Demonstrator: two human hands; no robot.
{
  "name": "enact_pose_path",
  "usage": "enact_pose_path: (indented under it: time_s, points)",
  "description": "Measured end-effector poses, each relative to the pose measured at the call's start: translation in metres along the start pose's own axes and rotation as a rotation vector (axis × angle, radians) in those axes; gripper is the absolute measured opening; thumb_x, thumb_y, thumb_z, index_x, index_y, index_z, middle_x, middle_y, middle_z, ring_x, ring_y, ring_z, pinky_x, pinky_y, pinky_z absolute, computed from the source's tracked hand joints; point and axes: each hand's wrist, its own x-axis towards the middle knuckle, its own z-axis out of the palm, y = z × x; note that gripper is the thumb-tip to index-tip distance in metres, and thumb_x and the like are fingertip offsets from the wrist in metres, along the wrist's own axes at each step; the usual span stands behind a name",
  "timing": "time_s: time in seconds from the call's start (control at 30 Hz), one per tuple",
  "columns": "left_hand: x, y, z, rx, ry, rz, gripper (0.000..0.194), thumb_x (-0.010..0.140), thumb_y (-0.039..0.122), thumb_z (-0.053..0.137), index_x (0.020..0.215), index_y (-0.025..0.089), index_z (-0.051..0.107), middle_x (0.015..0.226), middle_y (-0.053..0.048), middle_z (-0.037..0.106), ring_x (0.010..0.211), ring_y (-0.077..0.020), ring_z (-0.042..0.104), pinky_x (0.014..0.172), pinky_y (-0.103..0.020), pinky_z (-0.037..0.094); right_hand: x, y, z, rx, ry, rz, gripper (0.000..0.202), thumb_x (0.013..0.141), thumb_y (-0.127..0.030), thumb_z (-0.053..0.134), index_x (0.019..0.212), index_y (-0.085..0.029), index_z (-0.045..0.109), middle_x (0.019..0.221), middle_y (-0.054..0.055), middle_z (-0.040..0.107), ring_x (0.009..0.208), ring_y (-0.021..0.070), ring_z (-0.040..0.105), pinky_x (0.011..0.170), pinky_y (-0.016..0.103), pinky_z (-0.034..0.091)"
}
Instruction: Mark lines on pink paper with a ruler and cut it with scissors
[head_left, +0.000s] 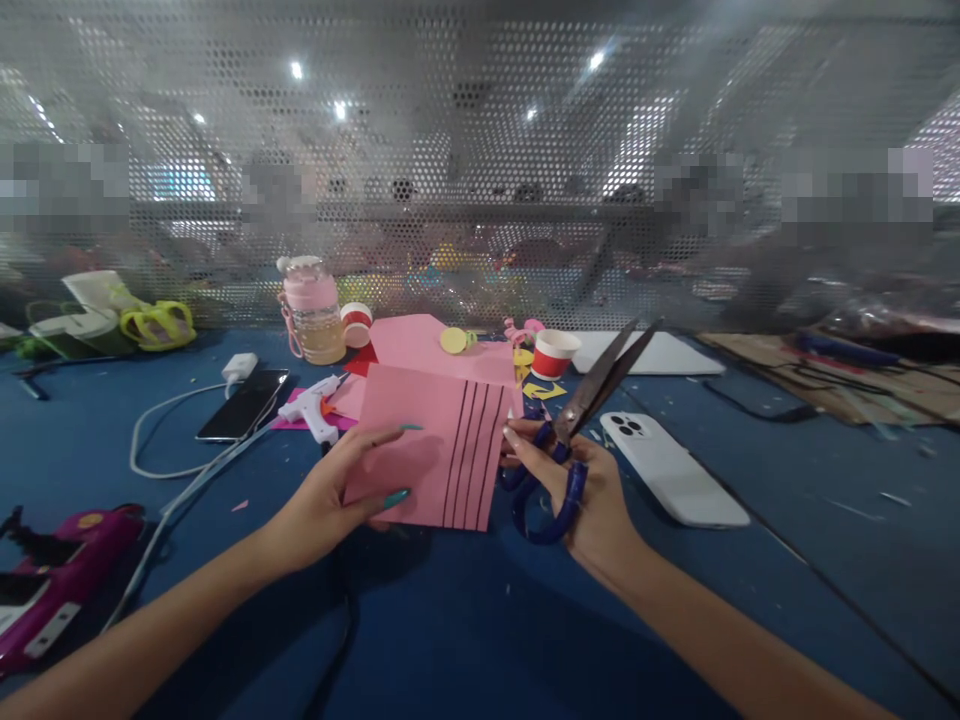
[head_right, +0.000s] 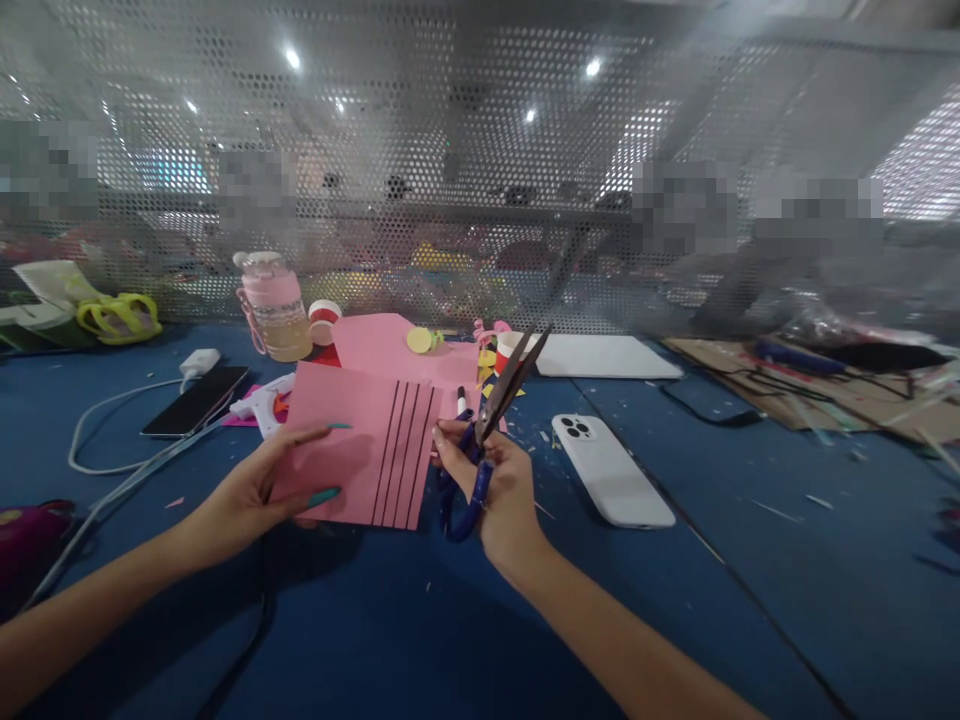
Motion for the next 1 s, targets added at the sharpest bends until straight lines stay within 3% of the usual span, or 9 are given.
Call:
enact_pose_path:
  time_s: [0.1,0.23,0.43,0.6,0.83,1.0]
  points:
    - [0.001,0.004,0.001,-0.138,-0.061,-0.088,0.05,0.076,0.023,0.063,0.123,0.033,0.049,0.139,-0.007,0.036,0.107,-0.0307,0.055,0.06,-0.033,0.06,0.0,0.0,0.0,0.019,-0.013,0.001,0.024,0.05,-0.027,0.079,0.07,-0.019,0.07,0.063,-0.001,0.066,0.056,0.0152,0.061,0.063,0.036,0.052]
    - [0.002,0.009,0.002,-0.266,-0.045,-0.132,0.054,0.075,0.022,0.065,0.123,0.037,0.047,0.144,-0.002,0.027,0.104,-0.0276,0.057,0.057,-0.03,0.06,0.0,0.001,0.001,0.051,-0.036,0.003,0.025,0.049,-0.029,0.08,0.069,-0.018,0.069,0.068,0.002,0.068,0.059,0.0177,0.063,0.061,0.036,0.053]
    - [0.001,0.006,-0.002,-0.342,0.032,-0.09,0.054,0.073,0.018,0.067,0.119,0.041,0.05,0.14,0.0,0.032,0.088,-0.0175,0.062,0.057,-0.025,0.06,-0.003,-0.001,0.002,0.064,-0.097,0.074,0.022,0.056,-0.031,0.077,0.072,-0.018,0.07,0.062,0.001,0.067,0.059,0.016,0.063,0.064,0.033,0.052]
    - [0.001,0.007,-0.005,-0.336,0.071,-0.09,0.053,0.071,0.019,0.069,0.118,0.037,0.051,0.137,-0.002,0.036,0.074,-0.0118,0.063,0.054,-0.025,0.06,-0.007,-0.005,0.005,-0.028,-0.101,0.109,0.022,0.053,-0.029,0.077,0.068,-0.017,0.068,0.058,0.001,0.065,0.059,0.0192,0.064,0.067,0.039,0.053]
    - [0.004,0.007,-0.012,-0.35,0.159,-0.105,0.056,0.07,0.02,0.07,0.121,0.03,0.049,0.126,-0.005,0.05,0.072,-0.0138,0.064,0.053,-0.026,0.06,-0.005,-0.008,0.007,-0.04,-0.167,0.092,0.022,0.057,-0.034,0.074,0.068,-0.017,0.067,0.077,0.006,0.071,0.063,0.0193,0.066,0.066,0.037,0.054]
    - [0.006,0.01,-0.016,-0.353,0.22,-0.09,0.06,0.069,0.021,0.071,0.123,0.029,0.047,0.131,-0.007,0.045,0.081,-0.0182,0.063,0.051,-0.024,0.06,-0.009,-0.003,0.003,-0.039,-0.298,0.126,0.03,0.066,-0.044,0.068,0.07,-0.015,0.065,0.06,0.004,0.065,0.053,0.0158,0.061,0.052,0.029,0.048]
